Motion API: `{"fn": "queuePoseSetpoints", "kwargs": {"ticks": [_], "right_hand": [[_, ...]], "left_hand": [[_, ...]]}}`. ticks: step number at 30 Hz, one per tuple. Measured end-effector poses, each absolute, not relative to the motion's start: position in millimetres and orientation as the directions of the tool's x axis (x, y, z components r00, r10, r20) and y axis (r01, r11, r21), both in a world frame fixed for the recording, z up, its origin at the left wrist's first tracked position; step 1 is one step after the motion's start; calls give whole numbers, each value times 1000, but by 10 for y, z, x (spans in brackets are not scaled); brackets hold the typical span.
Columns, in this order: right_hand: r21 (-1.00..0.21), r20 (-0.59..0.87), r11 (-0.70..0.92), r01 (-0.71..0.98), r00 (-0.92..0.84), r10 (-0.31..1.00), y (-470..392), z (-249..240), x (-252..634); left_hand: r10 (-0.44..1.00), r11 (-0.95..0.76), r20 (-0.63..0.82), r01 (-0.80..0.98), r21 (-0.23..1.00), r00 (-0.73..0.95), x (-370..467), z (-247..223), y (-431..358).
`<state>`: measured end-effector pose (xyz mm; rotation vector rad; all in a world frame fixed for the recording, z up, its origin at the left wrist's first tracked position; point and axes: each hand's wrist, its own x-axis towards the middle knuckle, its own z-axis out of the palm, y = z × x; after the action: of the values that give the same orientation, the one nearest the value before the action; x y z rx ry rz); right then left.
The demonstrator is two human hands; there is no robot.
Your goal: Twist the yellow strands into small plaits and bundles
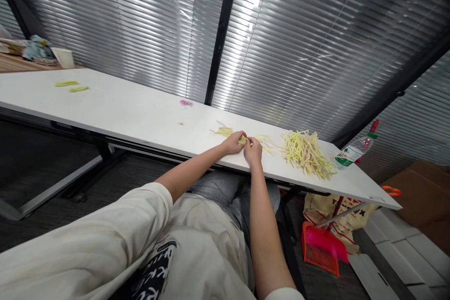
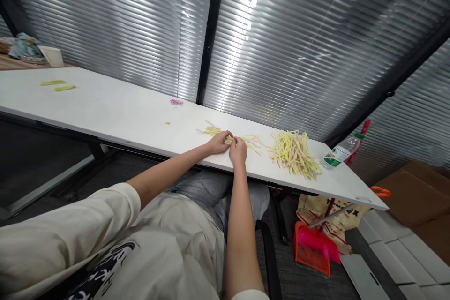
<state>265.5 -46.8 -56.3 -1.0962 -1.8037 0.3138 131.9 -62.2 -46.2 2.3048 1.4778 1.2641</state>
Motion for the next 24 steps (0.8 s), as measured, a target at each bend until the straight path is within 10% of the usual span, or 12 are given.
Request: {"fn": "queuePoseSetpoints", "kwargs": {"ticks": [24], "right_hand": [[-643, 564, 563, 520, -175, 807, -564, -534, 2682]], "left_hand": [[865, -443, 446, 768, 462, 231, 1349, -441, -661]]}}
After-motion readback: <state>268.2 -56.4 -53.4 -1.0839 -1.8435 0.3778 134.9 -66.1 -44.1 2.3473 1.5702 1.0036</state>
